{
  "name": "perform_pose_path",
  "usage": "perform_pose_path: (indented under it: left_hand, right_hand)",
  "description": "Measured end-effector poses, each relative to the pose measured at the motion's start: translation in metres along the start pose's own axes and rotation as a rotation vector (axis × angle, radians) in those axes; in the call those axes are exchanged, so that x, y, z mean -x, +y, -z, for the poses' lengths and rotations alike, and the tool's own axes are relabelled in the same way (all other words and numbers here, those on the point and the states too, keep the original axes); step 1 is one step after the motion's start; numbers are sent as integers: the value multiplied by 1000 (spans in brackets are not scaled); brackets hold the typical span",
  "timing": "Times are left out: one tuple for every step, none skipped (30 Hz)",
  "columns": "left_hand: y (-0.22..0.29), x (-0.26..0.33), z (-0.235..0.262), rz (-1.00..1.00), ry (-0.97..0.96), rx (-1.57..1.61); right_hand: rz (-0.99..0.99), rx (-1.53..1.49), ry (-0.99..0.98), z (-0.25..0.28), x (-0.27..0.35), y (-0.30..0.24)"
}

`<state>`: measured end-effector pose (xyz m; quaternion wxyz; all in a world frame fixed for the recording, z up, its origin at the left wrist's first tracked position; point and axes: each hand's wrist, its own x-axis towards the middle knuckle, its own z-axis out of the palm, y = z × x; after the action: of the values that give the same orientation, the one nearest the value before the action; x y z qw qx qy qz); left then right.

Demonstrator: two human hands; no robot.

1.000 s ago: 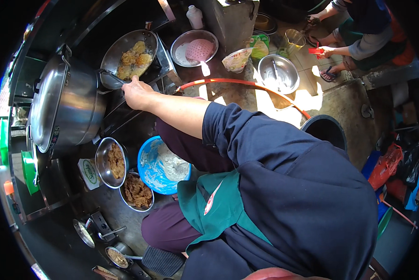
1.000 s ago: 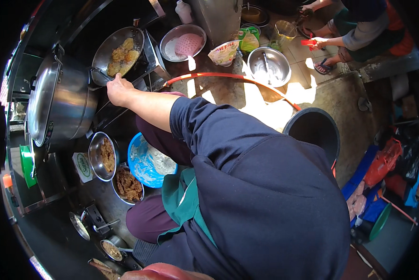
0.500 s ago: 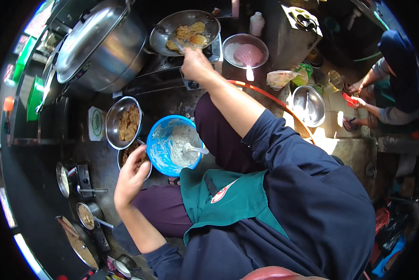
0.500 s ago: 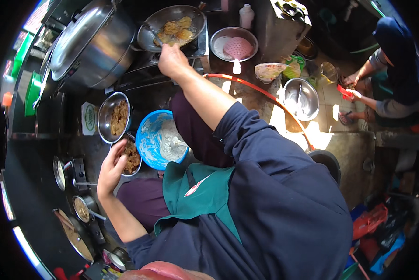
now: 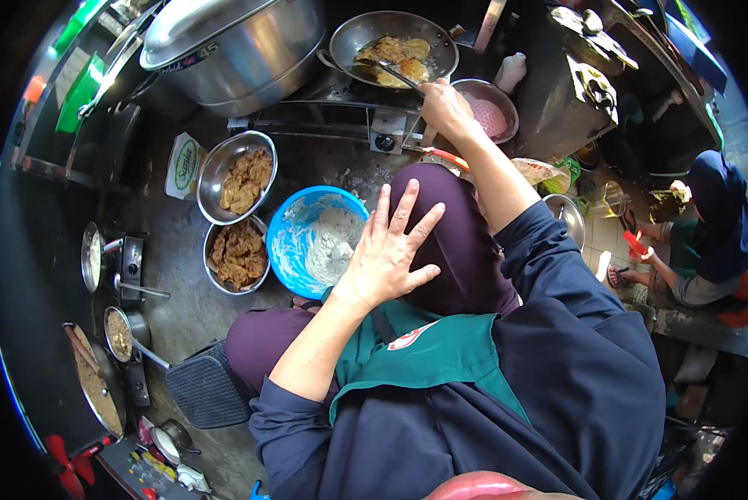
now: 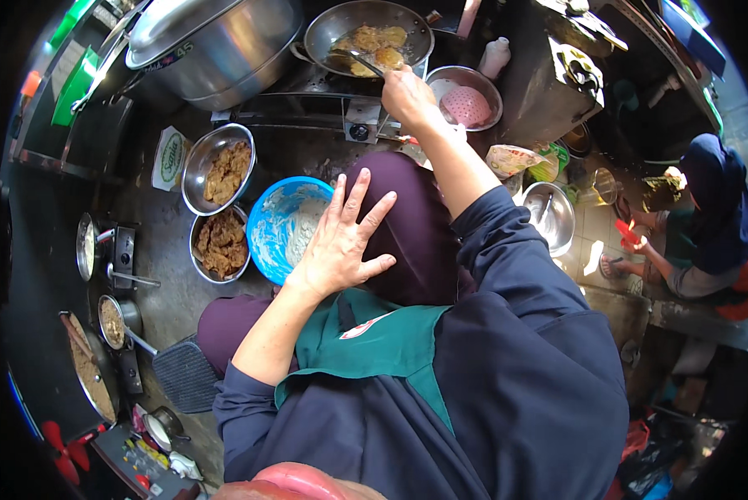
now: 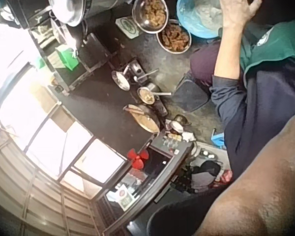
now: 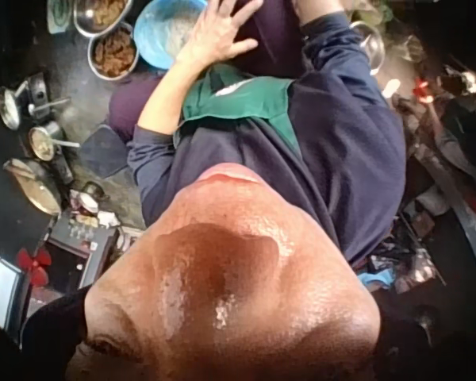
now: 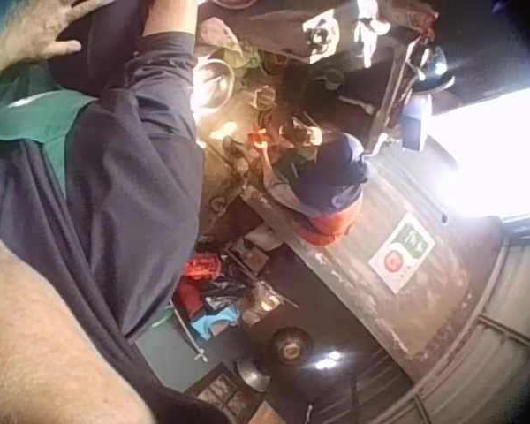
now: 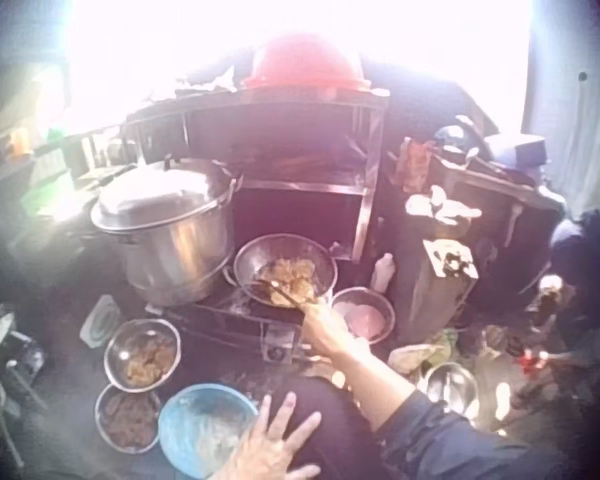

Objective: The person stirs batter in a bowl using a spoon and turns frying food in a pan using a spatula.

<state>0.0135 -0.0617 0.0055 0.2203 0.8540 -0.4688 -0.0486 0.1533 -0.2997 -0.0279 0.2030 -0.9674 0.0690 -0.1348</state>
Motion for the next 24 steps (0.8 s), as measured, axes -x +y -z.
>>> perform_pose_path:
  left_hand:
    - [-1,-1,2,6,-34,4]
    - [0,1,3,38,-48,21]
    - [0,3,3,58,-43,27]
    - [-2,5,2,51,-18,24]
    - [-2,6,2,46,11,24]
    - [-1,4,1,41,17,36]
    - [0,2,2,32,13,45]
    - [-1,4,-1,37,28,37]
    - [-2,6,-3,37,43,25]
    - [-3,6,-4,25,67,35]
    - [-2,5,-5,22,74,43]
    - [-3,6,-5,18,88,38]
    - [-3,6,-6,13,102,32]
    - [-5,4,-7,20,102,28]
    - [-5,5,-8,38,108,29]
    - [-5,6,-9,42,93,24]
    - [-4,6,-9,40,78,20]
    - [-4,5,-9,47,67,29]
    - [-4,5,-9,56,71,31]
    - [-3,5,-9,55,71,24]
    - [-3,5,-9,53,70,18]
    - [-3,5,-9,56,77,25]
    - [-3,6,-9,63,77,27]
    - [-3,6,-9,58,83,27]
  right_hand:
    - [9,1,-9,-3,-1,1]
    - [-6,11,-51,-6,-2,-4]
    - [-20,21,-95,-9,-2,-9]
    - [-40,18,-114,-11,-1,-13]
    - [-36,25,-133,-11,-1,-14]
    - [7,39,-130,-13,-5,-3]
    - [51,51,-128,-14,-8,9]
    - [29,18,-108,-10,-9,8]
    - [4,-14,-83,-5,-12,6]
    - [51,12,-30,-2,-15,14]
    - [92,42,22,0,-19,25]
    - [106,58,38,0,-22,27]
    - [119,73,55,0,-26,29]
    - [72,72,42,-2,-30,24]
    - [62,95,3,-4,-31,20]
    - [61,115,-34,-7,-31,15]
    - [55,138,-66,-9,-32,13]
    - [63,138,-72,-11,-31,11]
    - [63,142,-74,-14,-30,8]
    - [60,146,-78,-18,-29,7]
    - [66,145,-84,-19,-29,6]
    - [104,145,-82,-19,-30,7]
    - [141,144,-78,-19,-31,5]
    - [148,138,-59,-20,-31,4]
